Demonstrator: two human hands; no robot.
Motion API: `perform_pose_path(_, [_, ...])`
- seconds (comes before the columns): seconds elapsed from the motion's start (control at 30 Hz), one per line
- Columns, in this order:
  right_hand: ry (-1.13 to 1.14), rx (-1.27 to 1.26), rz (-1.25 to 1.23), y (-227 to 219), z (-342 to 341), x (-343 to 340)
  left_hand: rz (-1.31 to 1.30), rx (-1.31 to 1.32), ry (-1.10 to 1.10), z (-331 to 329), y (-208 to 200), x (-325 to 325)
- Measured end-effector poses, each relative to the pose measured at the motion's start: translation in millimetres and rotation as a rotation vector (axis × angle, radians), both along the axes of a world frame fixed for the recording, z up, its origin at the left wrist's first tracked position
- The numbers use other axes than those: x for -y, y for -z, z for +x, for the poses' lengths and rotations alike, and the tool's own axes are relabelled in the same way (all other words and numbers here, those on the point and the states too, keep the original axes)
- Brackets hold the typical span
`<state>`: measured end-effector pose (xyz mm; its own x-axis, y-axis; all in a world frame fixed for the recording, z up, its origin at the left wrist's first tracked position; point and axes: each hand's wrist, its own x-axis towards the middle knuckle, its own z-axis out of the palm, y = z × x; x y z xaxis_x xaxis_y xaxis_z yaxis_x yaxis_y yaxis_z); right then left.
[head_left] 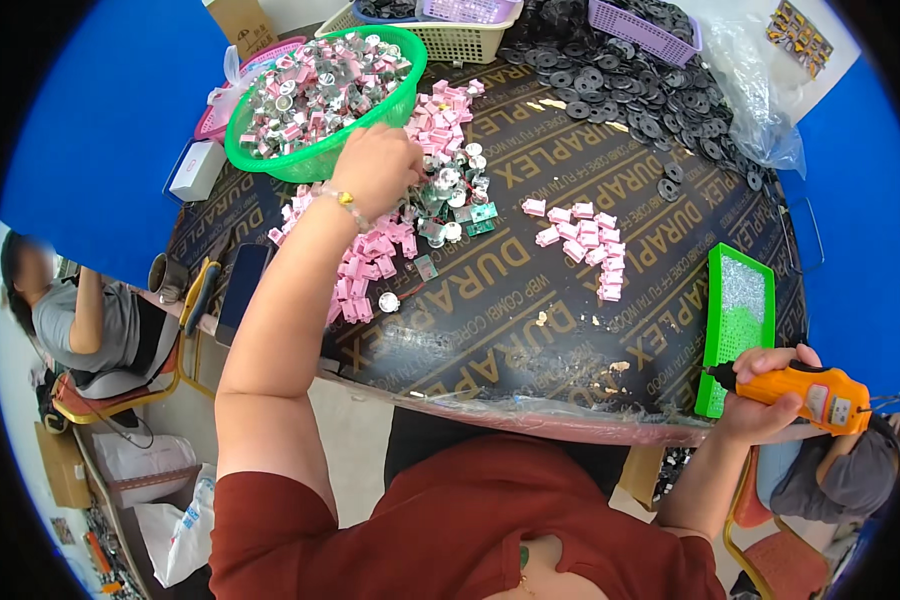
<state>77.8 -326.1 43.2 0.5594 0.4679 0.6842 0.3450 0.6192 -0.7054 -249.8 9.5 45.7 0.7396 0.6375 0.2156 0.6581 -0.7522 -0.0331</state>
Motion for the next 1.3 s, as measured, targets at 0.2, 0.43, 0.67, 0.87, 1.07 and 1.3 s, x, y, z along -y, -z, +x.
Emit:
perform_pose_path(0.2, [0.015,-0.008,0.030,-3.7,2.7,2.4,0.077,0.471,0.042,-1.1,-24.6,8.0])
perform_pose_path(0.43, [0.010,-0.006,0.024,-2.8,-1.9,1.0,-0.465,0.628,-0.146,-24.6,-38.6,6.6])
perform_pose_path(0.67, [0.061,-0.047,-0.022,3.3,-5.7,4.9,-0.858,0.930,0.069,7.3,-31.3,58.1])
perform_pose_path(0.87, [0.030,-0.114,-0.053,7.2,-11.0,-0.3,-1.614,0.717,0.258,47.5,21.5,127.4])
perform_pose_path(1.07, [0.050,-0.104,-0.042,-3.9,-14.2,-2.6,-1.598,0.648,0.268,88.7,36.5,157.3])
perform_pose_path(1.3, [0.071,-0.099,0.035,-8.7,35.0,1.0,-0.663,0.514,0.259,128.6,35.4,169.3])
